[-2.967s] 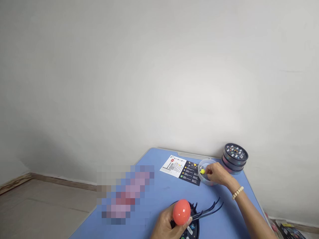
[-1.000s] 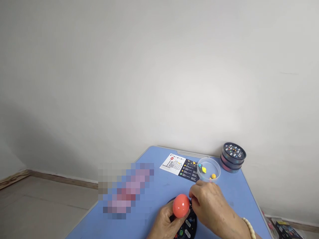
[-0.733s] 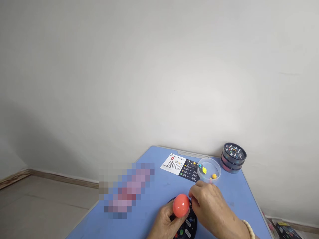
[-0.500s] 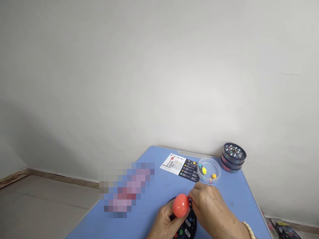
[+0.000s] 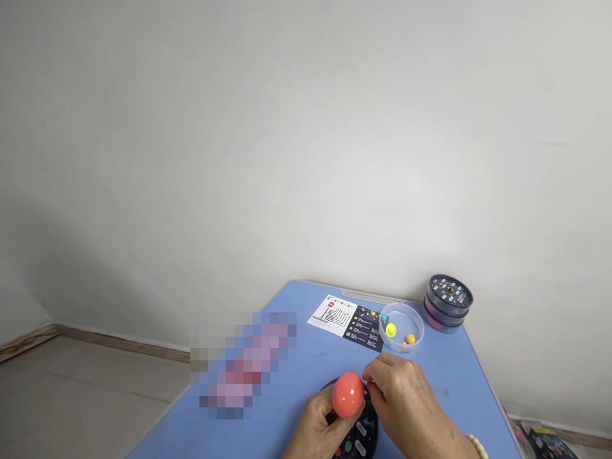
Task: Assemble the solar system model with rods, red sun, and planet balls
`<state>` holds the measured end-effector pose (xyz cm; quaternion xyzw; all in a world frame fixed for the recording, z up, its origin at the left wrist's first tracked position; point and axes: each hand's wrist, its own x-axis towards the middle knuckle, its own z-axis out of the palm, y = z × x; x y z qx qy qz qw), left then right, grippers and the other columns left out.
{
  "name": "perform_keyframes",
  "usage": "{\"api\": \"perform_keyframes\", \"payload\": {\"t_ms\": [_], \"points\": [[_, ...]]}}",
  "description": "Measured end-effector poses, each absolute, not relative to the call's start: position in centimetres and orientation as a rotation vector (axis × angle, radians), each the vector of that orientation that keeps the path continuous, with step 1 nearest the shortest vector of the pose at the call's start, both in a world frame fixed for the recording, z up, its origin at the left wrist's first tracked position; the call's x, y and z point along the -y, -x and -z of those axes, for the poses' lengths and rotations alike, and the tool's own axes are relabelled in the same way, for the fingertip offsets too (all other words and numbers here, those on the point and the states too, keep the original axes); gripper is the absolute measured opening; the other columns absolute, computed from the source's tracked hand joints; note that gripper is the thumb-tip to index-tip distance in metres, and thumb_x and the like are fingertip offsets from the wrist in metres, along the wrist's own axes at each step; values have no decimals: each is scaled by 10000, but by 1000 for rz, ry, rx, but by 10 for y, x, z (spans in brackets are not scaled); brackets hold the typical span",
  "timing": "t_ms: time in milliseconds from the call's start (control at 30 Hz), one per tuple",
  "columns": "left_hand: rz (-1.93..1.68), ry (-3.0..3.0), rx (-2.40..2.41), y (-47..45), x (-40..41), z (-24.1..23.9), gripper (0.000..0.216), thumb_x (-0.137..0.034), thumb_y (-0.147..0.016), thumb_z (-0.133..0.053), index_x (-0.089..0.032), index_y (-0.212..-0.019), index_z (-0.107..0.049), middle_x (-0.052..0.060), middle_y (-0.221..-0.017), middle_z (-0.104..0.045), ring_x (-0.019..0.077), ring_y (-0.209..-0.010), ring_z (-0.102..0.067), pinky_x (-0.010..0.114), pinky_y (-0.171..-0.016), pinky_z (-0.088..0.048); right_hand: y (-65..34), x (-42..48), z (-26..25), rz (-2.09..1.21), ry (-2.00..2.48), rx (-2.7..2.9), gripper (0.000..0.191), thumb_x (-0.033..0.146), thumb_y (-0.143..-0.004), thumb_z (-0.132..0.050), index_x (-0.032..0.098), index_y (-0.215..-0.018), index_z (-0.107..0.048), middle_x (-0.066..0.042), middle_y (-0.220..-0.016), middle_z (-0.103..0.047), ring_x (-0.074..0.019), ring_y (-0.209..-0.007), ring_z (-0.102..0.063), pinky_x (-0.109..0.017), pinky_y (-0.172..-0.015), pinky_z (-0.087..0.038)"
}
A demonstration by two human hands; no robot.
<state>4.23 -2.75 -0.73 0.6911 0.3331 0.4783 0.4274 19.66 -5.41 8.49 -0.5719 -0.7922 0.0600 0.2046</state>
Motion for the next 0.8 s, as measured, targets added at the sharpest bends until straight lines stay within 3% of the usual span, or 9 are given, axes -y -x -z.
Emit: {"api": "perform_keyframes", "payload": {"t_ms": [367, 800], "points": [[-1179, -1734, -848, -41, 29, 2, 296, -324, -868, -536, -158, -626, -570, -7, -629, -489, 134, -621, -438, 201, -563, -434, -198, 54, -79, -207, 1561, 2098, 271, 51, -760, -486, 220, -884, -658, -24, -792, -720, -186, -713, -667, -269, -630, -455], [-1205, -1733, -830, -42, 28, 4, 248, -257, -844, -553, -161, -615, -564, -16, -613, -493, 126, -605, -436, 195, -547, -417, -196, 56, -80, -183, 1635, 2055, 217, 72, -779, -544, 221, -771, -701, -18, -775, -722, -184, -694, -661, -269, -624, -441]]}}
